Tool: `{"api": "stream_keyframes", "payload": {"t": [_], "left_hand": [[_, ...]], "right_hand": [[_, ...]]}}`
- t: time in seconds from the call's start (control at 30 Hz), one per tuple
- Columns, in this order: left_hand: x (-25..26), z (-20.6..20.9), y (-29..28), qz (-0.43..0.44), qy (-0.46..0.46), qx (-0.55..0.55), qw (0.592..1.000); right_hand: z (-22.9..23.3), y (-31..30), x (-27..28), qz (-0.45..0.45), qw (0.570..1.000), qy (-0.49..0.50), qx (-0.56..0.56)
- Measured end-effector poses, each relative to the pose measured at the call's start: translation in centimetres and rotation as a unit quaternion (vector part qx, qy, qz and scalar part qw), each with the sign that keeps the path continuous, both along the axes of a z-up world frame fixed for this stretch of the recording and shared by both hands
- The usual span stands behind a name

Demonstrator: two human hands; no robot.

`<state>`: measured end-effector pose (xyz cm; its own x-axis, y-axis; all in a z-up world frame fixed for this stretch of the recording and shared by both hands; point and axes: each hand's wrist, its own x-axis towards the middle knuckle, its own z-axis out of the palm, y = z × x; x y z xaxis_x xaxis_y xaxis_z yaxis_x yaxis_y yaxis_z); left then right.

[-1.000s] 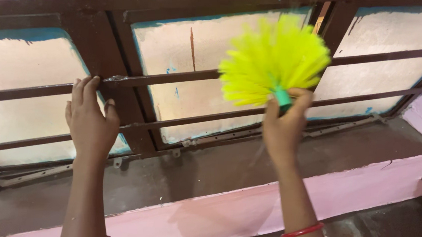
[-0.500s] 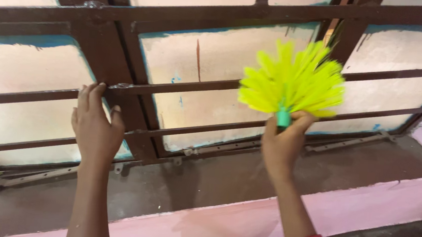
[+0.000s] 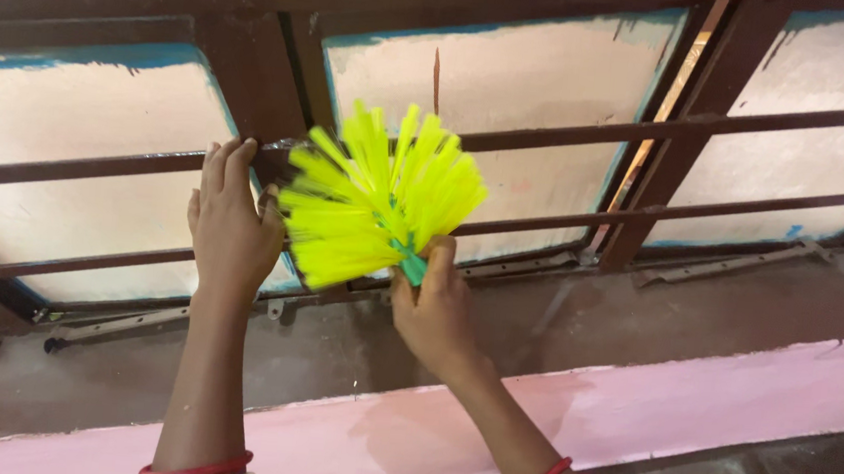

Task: The person cleans a window grill by dusting across the metal bars and window panes using a handheld duster.

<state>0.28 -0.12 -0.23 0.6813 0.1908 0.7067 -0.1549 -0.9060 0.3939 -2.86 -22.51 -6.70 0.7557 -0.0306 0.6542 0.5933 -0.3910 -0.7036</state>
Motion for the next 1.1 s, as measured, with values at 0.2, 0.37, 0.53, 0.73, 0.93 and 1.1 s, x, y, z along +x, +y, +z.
{"api": "stream_keyframes", "payload": {"t": [0.2, 0.37, 0.53, 0.73, 0.93, 1.1], "left_hand": [[-0.1, -0.2, -0.5, 0.008, -0.008, 0.005, 1.0], [0.0, -0.5, -1.0, 0.01, -0.007, -0.004, 1.0], [-0.4, -1.3, -1.9, 0.045, 0.008, 0.02, 0.999], [-1.4, -3.2, -3.1, 0.018, 0.044, -0.027, 0.998], [-1.3, -6.9, -2.0, 0.022, 0.086, -0.028, 0.996], [-0.8, -9.1, -1.6, 0.0, 0.11, -0.065, 0.992]], "right_hand": [[-3.5, -6.7, 2.3, -0.076, 0.996, 0.041, 0.019], [-3.7, -14.3, 3.5, -0.159, 0.986, 0.001, 0.053], [-3.5, -17.5, 4.4, -0.215, 0.973, -0.012, 0.083], [-4.7, -12.2, 5.3, -0.194, 0.977, 0.058, 0.063], [-3.5, -4.0, 3.4, -0.08, 0.993, 0.074, 0.051], [-1.9, -1.6, 0.3, 0.02, 0.993, 0.113, 0.027]]}}
